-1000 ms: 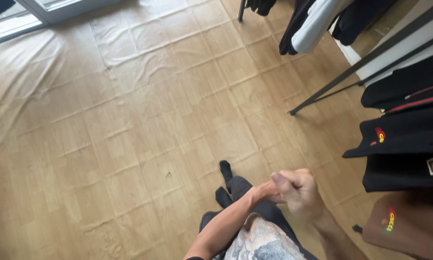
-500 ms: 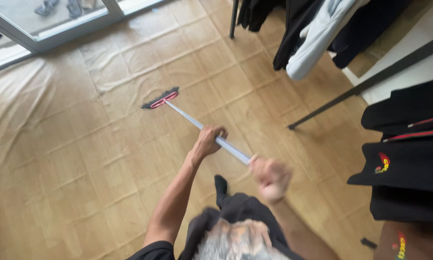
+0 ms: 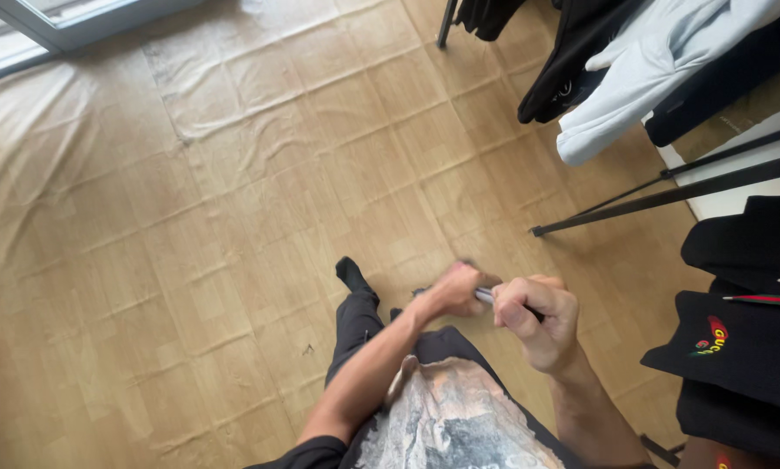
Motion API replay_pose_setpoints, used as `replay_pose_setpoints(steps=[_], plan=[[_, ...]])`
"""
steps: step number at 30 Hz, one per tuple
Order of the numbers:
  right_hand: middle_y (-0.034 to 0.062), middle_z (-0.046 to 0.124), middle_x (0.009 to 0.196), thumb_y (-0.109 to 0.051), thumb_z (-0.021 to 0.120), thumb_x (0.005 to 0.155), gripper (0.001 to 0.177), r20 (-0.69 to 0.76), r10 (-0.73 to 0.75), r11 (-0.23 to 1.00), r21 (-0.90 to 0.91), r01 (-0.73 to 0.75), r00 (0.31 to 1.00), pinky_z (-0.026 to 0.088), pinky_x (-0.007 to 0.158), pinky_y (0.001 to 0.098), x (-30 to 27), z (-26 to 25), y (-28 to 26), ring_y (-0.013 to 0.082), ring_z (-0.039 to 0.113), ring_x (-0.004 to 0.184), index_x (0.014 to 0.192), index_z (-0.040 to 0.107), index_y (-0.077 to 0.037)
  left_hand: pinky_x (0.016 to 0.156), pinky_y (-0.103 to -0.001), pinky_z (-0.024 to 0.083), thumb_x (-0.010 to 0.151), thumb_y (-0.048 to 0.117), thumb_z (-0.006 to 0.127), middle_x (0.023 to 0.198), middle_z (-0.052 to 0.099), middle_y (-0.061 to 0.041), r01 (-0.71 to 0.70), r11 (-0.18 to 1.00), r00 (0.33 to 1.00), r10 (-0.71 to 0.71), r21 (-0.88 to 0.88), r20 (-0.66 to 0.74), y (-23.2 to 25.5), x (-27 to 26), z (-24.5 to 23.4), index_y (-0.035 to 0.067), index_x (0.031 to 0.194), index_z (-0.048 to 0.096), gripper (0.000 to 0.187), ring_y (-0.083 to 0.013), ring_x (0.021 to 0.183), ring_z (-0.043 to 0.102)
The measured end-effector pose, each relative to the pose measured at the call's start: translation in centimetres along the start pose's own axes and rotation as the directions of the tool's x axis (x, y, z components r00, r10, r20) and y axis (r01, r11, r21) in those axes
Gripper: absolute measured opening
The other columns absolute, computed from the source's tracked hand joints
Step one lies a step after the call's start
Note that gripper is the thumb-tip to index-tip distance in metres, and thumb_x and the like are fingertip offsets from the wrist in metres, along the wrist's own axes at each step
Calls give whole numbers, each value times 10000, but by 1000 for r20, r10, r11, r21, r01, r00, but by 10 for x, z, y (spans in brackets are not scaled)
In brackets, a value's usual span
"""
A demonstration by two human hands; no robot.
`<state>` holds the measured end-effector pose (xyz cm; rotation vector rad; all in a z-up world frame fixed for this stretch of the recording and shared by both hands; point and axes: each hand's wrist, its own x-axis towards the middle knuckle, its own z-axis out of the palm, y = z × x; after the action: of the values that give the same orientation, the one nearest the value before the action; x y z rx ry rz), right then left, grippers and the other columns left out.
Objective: The person sweeps the floor using a broom, moving debris towards a sliding glass door and around clothing racks.
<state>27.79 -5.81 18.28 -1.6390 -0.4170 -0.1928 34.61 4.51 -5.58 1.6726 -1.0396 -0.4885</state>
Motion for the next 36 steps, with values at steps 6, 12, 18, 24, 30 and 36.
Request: replay_pose_setpoints(steps=[6,12,18,24,30,36], plan=[[43,516,568,-117,533,980,334,-92,31,997,-61,-37,995,359,476,297,47,58,95,139,483,477,672,551,10,667,-448,562,723,88,751,797,716,-161,187,963,953,-129,197,-274,-115,-11,-148,98,963,734,241,-362,750,709],[29,350,557,-191,504,1038,410,-444,-52,889,388,244,895,385,583,393,150,100,134,168,353,500,658,384,-96,632,-426,520,793,56,720,687,651,-158,257,934,853,-98,250,-513,-87,-21,-289,91,882,707,96,-329,684,689],[-6,392,529,-293,491,1089,475,-179,66,957,291,-11,982,302,463,295,236,39,33,92,315,423,703,538,-21,623,-421,528,774,52,636,696,672,-161,85,993,963,-102,-79,-250,-28,45,-260,69,1021,710,259,-329,645,683],[15,439,588,-308,526,1098,487,-199,190,981,85,-176,961,294,509,285,294,75,93,99,367,515,709,509,-14,642,-416,552,802,131,699,760,711,-172,27,985,996,-40,-169,-77,-107,66,-263,78,978,738,189,-326,658,693],[19,414,577,-211,555,1074,477,-209,37,973,230,12,977,320,527,311,302,107,198,136,400,537,650,419,-42,688,-462,557,772,228,754,751,716,-186,158,967,971,-115,199,-209,-222,68,-369,88,944,754,222,-383,733,708],[40,458,603,-161,558,1061,425,-150,-234,945,196,261,961,381,555,355,386,122,240,160,440,551,677,448,-14,801,-492,456,847,263,731,743,667,-115,467,776,651,23,424,-759,-232,92,-458,103,804,720,166,-332,783,679]])
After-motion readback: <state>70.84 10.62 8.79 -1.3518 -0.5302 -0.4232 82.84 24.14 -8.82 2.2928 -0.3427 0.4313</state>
